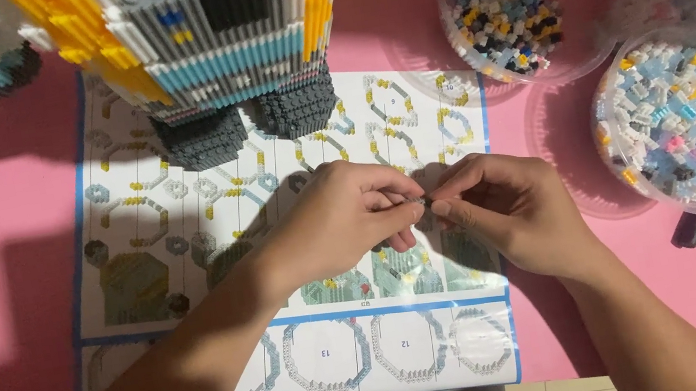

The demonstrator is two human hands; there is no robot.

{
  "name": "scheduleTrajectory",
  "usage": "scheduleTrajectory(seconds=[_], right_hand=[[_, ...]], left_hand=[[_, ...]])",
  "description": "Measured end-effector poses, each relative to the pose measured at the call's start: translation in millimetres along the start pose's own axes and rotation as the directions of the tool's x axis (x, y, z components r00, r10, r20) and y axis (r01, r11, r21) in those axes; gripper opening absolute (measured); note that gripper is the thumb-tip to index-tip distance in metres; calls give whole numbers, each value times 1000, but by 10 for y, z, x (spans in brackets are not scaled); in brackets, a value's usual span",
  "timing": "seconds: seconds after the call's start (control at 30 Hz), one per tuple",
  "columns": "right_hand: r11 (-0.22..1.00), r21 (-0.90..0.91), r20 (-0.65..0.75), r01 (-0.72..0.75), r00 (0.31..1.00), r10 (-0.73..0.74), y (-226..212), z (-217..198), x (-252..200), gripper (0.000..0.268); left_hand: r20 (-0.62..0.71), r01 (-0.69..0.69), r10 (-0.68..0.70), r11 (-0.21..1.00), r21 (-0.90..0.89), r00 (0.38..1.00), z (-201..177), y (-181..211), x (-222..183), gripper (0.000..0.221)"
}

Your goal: Assembling a complex structure using small interlocking plastic blocks following a manual.

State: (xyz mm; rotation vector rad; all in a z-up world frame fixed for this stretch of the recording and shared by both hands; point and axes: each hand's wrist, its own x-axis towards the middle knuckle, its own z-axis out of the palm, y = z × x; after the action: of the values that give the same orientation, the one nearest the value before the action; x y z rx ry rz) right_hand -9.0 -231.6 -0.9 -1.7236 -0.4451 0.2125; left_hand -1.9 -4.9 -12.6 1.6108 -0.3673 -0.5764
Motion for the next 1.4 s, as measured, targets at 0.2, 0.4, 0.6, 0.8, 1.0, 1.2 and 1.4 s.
scheduleTrajectory(seconds=[0.2, 0.4, 0.6, 0.8, 1.0, 1.2, 1.4], right_hand=[[995, -101, -27, 14, 1000, -17, -60, 50, 6, 8], [977, -209, -17, 26, 999, -30, -99, 46, 4, 7], [979, -194, -12, 58, 998, -62, -63, 5, 8, 9], [986, -136, -35, 92, 995, -98, -46, -24, 40, 21], [938, -270, -16, 217, 973, -230, -111, -24, 46, 11], [916, -265, -60, 301, 943, -327, -81, -30, 16, 9], [922, -165, -83, 349, 927, -366, -97, -80, -46, 6]], left_hand=[[-17, -17, 18, 999, 44, 1000, 14, -32, 3, 18], [11, 6, -7, 997, 73, 1000, 10, 24, -15, 20], [-12, 41, -40, 999, 28, 999, 19, 43, -36, 20], [-46, -10, 4, 991, -136, 999, -11, 20, 10, 20], [-32, -47, 41, 973, -225, 999, 34, -119, 2, 26], [-60, -26, 6, 942, -334, 998, 77, -346, 66, 25], [-89, 85, -100, 984, -155, 991, 46, -216, 33, 21]])
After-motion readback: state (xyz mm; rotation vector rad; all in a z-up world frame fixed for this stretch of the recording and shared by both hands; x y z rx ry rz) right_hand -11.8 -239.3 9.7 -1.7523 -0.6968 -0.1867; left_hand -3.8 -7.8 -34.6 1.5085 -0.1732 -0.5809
